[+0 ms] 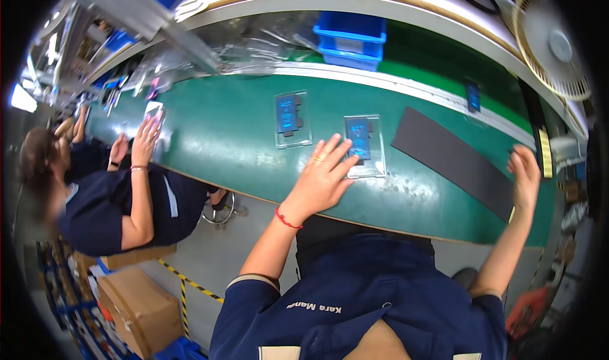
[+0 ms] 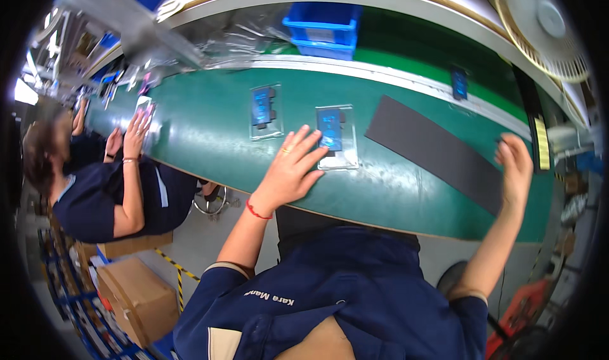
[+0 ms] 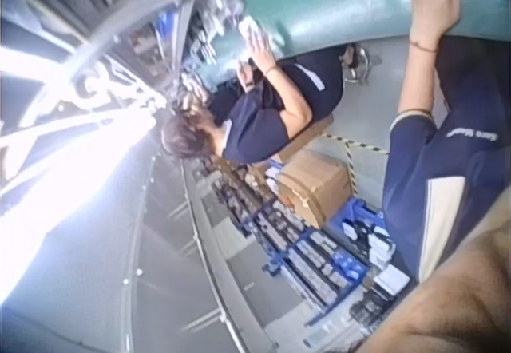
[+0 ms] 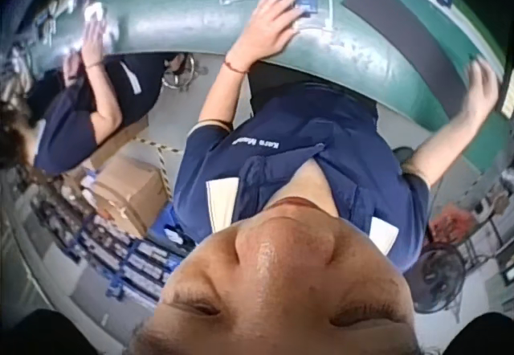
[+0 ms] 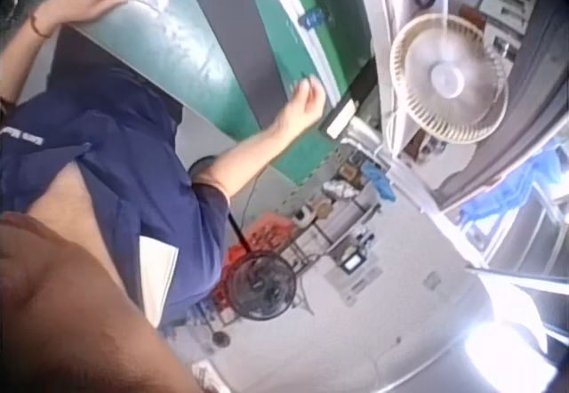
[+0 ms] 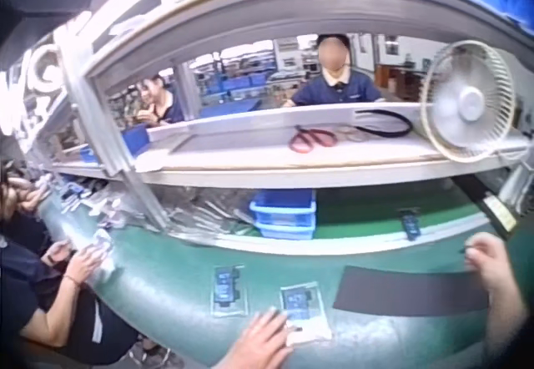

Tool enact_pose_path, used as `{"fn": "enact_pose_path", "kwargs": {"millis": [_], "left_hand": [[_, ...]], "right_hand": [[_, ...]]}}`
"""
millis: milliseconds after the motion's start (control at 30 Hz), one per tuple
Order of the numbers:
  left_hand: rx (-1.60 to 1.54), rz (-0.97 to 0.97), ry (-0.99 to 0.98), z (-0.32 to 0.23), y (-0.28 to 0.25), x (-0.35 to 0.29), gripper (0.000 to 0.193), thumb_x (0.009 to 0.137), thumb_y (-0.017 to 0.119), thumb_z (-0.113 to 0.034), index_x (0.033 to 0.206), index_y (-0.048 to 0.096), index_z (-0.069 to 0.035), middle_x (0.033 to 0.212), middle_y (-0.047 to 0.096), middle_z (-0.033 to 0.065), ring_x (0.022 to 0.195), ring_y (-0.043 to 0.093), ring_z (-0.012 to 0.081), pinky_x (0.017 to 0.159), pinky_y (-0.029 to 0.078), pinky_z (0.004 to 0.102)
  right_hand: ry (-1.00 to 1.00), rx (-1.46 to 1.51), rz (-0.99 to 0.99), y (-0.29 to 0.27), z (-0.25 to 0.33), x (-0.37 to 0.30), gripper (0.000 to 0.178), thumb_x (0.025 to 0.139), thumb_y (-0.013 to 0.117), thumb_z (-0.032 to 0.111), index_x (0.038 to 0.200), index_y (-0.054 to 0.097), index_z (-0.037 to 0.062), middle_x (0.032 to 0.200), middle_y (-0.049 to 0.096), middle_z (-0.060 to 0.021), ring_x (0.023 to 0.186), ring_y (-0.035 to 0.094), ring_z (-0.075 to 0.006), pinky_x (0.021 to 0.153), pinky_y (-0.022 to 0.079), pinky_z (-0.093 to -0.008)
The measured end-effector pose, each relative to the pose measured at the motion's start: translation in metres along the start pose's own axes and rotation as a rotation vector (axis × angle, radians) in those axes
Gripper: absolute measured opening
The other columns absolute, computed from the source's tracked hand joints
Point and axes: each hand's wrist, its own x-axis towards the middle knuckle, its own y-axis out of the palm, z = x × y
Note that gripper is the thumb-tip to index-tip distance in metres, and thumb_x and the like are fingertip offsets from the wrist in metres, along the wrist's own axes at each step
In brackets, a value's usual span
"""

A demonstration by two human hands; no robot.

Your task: The person is assembling electronic components, specifically placing and cleaning small screens or panels on a production line.

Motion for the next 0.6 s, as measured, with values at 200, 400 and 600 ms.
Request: {"fn": "enact_pose_path", "kwargs": {"millis": [200, 400, 600], "left_hand": [[-0.026, 0.14, 0.093, -0.004, 0.006, 0.016, 0.052, 0.082, 0.07, -0.014, 0.132, 0.055, -0.011, 0.145, 0.044, 0.0123, 0.139, 0.035, 0.0348, 0.113, 0.03, 0.051], [-0.082, 0.137, 0.054, 0.003, 0.015, 0.014, 0.049, 0.084, 0.068, -0.013, 0.13, 0.054, -0.005, 0.141, 0.049, 0.0116, 0.136, 0.04, 0.0311, 0.112, 0.033, 0.0458], [-0.192, 0.094, 0.001, 0.002, 0.016, 0.014, 0.055, 0.081, 0.071, -0.01, 0.132, 0.05, -0.003, 0.135, 0.054, 0.013, 0.131, 0.045, 0.0339, 0.11, 0.037, 0.0462]], "right_hand": [[-0.193, -0.044, 0.456, 0.173, 0.061, -0.004, 0.009, 0.088, 0.061, 0.005, 0.096, 0.063, 0.0024, 0.09, 0.061, -0.0032, 0.081, 0.059, -0.0139, 0.075, 0.049, -0.0261], [-0.09, -0.245, 0.62, 0.259, 0.067, -0.018, 0.009, 0.085, 0.063, 0.0, 0.092, 0.068, -0.0018, 0.083, 0.069, -0.0086, 0.076, 0.064, -0.0134, 0.071, 0.051, -0.0279], [-0.136, -0.35, 0.599, 0.277, 0.064, -0.025, 0.011, 0.081, 0.065, 0.0, 0.09, 0.071, -0.0014, 0.083, 0.071, -0.0167, 0.077, 0.07, -0.0256, 0.071, 0.053, -0.0337]]}}
